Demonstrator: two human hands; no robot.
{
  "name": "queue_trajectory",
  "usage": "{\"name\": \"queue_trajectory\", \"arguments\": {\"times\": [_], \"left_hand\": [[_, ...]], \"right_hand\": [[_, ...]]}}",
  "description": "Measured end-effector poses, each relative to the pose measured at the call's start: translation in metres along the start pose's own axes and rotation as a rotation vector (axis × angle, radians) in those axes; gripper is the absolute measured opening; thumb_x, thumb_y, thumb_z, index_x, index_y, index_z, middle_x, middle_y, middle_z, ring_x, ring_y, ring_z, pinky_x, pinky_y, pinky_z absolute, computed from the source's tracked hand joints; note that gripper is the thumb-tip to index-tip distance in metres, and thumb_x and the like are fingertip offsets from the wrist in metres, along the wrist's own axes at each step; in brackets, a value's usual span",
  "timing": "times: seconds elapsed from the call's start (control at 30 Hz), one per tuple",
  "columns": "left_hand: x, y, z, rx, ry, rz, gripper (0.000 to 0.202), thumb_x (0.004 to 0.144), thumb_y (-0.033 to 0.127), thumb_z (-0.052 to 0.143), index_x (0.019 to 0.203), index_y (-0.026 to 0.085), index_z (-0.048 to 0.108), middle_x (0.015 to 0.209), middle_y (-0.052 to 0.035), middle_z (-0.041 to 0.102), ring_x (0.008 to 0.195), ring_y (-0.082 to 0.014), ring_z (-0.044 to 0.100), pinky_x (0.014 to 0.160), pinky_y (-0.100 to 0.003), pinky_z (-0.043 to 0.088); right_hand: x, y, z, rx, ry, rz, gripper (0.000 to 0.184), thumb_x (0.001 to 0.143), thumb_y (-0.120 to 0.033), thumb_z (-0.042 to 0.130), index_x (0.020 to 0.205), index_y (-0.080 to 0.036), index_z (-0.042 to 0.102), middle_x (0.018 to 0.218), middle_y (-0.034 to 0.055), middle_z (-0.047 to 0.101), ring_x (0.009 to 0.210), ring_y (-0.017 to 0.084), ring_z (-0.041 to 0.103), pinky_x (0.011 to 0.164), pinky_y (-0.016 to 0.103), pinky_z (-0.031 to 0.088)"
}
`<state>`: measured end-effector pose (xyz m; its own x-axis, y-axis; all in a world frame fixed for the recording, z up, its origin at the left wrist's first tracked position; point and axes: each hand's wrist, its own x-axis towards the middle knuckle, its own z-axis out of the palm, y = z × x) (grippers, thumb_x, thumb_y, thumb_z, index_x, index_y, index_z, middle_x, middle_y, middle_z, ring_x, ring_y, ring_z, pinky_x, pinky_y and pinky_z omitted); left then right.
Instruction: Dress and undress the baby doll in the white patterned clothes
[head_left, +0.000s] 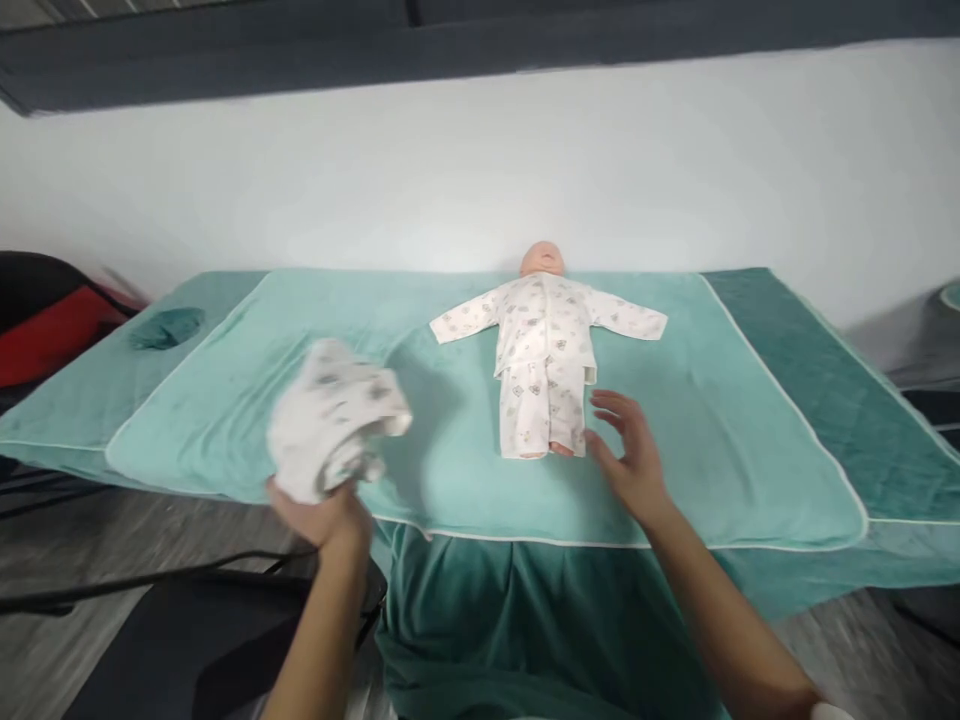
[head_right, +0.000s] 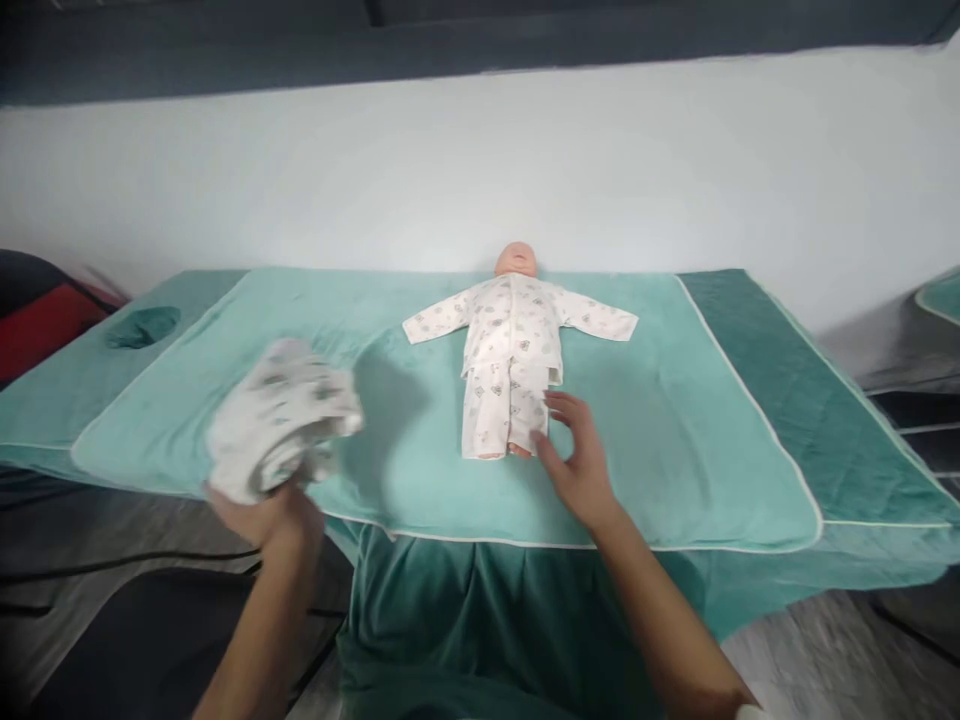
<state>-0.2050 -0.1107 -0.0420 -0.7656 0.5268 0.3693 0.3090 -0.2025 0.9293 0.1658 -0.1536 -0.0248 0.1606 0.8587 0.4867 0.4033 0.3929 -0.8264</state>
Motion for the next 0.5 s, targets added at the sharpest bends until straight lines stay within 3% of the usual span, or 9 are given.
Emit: {"name": "queue_trajectory", "arguments": {"times": [0.07,0.13,0.2,0.3,0.43,0.5], "left_hand": [[-0.045,0.019,0.035,-0.205,-0.160,-0.032,0.063,0.052,0.038,0.084,0.103,0.023,0.050,0.096,0.0023,0.064,0.083,-0.0161,0.061,0.082,-0.034,0.055],[-0.081,0.044,0.067,-0.260,-0.365,0.051,0.067,0.058,0.036,0.083,0.116,0.024,0.053,0.115,-0.0033,0.065,0.099,-0.0188,0.065,0.090,-0.033,0.054],[-0.105,0.069,0.094,-0.312,-0.623,0.100,0.075,0.062,0.036,0.082,0.129,0.025,0.052,0.130,-0.0085,0.063,0.116,-0.0238,0.065,0.099,-0.036,0.054],[-0.119,0.098,0.127,-0.386,-0.907,0.041,0.062,0.070,0.040,0.078,0.126,0.023,0.058,0.124,-0.0081,0.068,0.113,-0.0252,0.068,0.100,-0.039,0.056],[-0.119,0.118,0.152,-0.445,-0.990,-0.040,0.062,0.074,0.033,0.076,0.133,0.024,0.057,0.129,-0.0078,0.069,0.116,-0.0251,0.068,0.103,-0.041,0.056],[-0.113,0.121,0.157,-0.443,-1.097,-0.037,0.064,0.076,0.032,0.078,0.136,0.024,0.056,0.135,-0.0084,0.067,0.125,-0.0261,0.065,0.109,-0.042,0.053]], "right_hand": [[0.012,-0.021,0.010,0.131,-0.139,-0.022,0.070,0.090,-0.037,0.075,0.151,-0.039,0.040,0.160,0.0078,0.040,0.145,0.027,0.046,0.111,0.050,0.051],[0.026,-0.034,0.017,0.216,-0.267,-0.039,0.103,0.080,-0.046,0.085,0.160,-0.044,0.020,0.170,0.0056,0.023,0.154,0.030,0.035,0.119,0.052,0.045],[0.041,-0.041,0.020,0.240,-0.299,-0.041,0.116,0.073,-0.051,0.089,0.162,-0.041,0.016,0.171,0.0057,0.022,0.156,0.032,0.030,0.125,0.053,0.037],[0.062,-0.045,0.020,0.220,-0.215,-0.006,0.100,0.076,-0.046,0.085,0.158,-0.033,0.030,0.164,0.0075,0.037,0.152,0.031,0.037,0.125,0.051,0.037],[0.083,-0.047,0.021,0.160,-0.070,-0.062,0.073,0.073,-0.027,0.080,0.140,-0.029,0.050,0.143,0.0072,0.057,0.134,0.028,0.055,0.114,0.047,0.048],[0.092,-0.045,0.017,0.113,0.025,-0.096,0.060,0.071,-0.021,0.075,0.128,-0.027,0.057,0.129,0.0058,0.064,0.121,0.027,0.062,0.106,0.045,0.052]]}}
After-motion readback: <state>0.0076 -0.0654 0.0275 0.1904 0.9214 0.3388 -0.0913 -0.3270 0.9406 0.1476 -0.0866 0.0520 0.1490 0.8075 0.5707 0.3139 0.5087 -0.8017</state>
